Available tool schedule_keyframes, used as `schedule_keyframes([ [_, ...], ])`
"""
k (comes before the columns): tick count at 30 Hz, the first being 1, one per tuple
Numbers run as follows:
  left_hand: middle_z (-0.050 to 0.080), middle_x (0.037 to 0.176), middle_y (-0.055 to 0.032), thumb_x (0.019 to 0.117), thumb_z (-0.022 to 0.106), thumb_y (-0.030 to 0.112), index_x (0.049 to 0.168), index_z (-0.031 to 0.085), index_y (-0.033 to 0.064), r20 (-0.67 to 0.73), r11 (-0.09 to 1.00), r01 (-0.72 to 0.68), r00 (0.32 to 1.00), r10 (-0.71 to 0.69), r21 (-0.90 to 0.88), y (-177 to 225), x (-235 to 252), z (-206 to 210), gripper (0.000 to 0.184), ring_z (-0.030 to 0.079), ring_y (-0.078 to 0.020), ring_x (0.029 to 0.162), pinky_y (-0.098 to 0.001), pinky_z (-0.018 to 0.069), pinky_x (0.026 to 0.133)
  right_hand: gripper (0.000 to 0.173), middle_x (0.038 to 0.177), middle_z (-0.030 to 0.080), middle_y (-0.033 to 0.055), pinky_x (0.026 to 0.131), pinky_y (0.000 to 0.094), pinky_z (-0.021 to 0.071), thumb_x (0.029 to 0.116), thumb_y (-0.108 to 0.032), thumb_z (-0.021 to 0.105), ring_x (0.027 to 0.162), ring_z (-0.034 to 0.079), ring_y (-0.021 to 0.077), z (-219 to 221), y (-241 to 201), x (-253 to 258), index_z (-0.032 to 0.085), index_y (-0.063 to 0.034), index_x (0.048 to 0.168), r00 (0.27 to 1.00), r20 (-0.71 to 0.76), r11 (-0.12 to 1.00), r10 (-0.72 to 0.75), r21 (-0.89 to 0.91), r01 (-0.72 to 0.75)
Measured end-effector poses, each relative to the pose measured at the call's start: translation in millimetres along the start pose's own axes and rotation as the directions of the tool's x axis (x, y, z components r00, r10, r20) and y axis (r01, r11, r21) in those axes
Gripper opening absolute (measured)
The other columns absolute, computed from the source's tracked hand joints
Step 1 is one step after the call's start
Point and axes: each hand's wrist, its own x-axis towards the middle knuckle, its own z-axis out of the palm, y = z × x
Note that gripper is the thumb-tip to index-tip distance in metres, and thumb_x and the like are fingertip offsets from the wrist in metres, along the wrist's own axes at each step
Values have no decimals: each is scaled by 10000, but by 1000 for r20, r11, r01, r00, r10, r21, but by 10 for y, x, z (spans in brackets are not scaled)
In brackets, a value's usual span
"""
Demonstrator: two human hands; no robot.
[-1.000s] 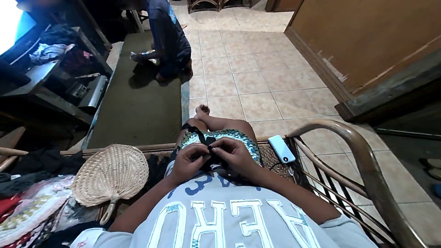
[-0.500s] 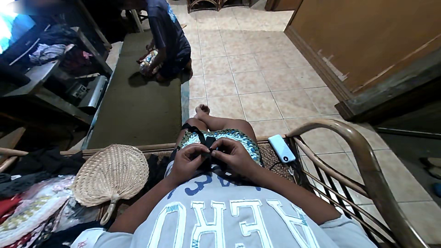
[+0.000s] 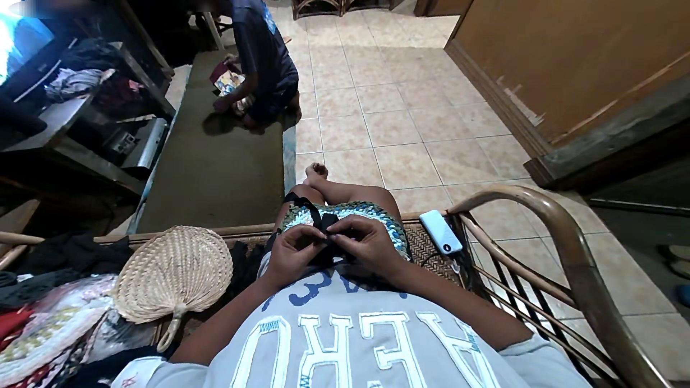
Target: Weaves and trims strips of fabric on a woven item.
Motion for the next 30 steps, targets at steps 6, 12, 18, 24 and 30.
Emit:
schedule_keyframes([
  [6,726,1023,74,884,736,-4,1007,742,116,2,998,-59,998,59,36,-31,-7,-27,172,691,-31,923,-247,597,852,123,959,733,66,847,219,586,880,-34,708,918,694,63,7,50,-5,770,3,979,983,24,962,-183,-200,184],
  [12,738,979,59,866,735,-37,980,734,91,-66,999,-23,998,25,31,9,-12,2,171,701,-42,889,-258,605,838,174,1006,738,85,889,244,573,904,-41,653,980,692,90,-7,38,-14,767,4,1028,982,96,960,-164,-214,181],
  [18,728,910,56,819,752,-62,998,659,90,-113,998,17,994,-9,68,47,15,18,252,701,-48,812,-263,611,778,185,1015,727,74,863,217,581,920,-114,714,954,688,59,6,11,-10,759,1,1058,990,113,980,-84,-171,103],
  [24,743,917,31,886,707,-32,1023,688,39,-106,994,86,991,-79,63,66,10,12,155,712,-62,811,-267,614,781,120,988,708,60,823,191,579,927,-54,689,919,678,37,-18,-6,-4,756,1,1011,997,78,986,-6,-164,18],
  [30,727,925,33,921,661,-30,1049,648,33,-112,988,152,983,-148,35,100,17,40,143,706,-64,821,-270,612,789,105,960,722,12,776,211,587,916,-19,676,840,676,21,-21,-6,-3,733,-10,1003,993,51,994,109,22,-110],
])
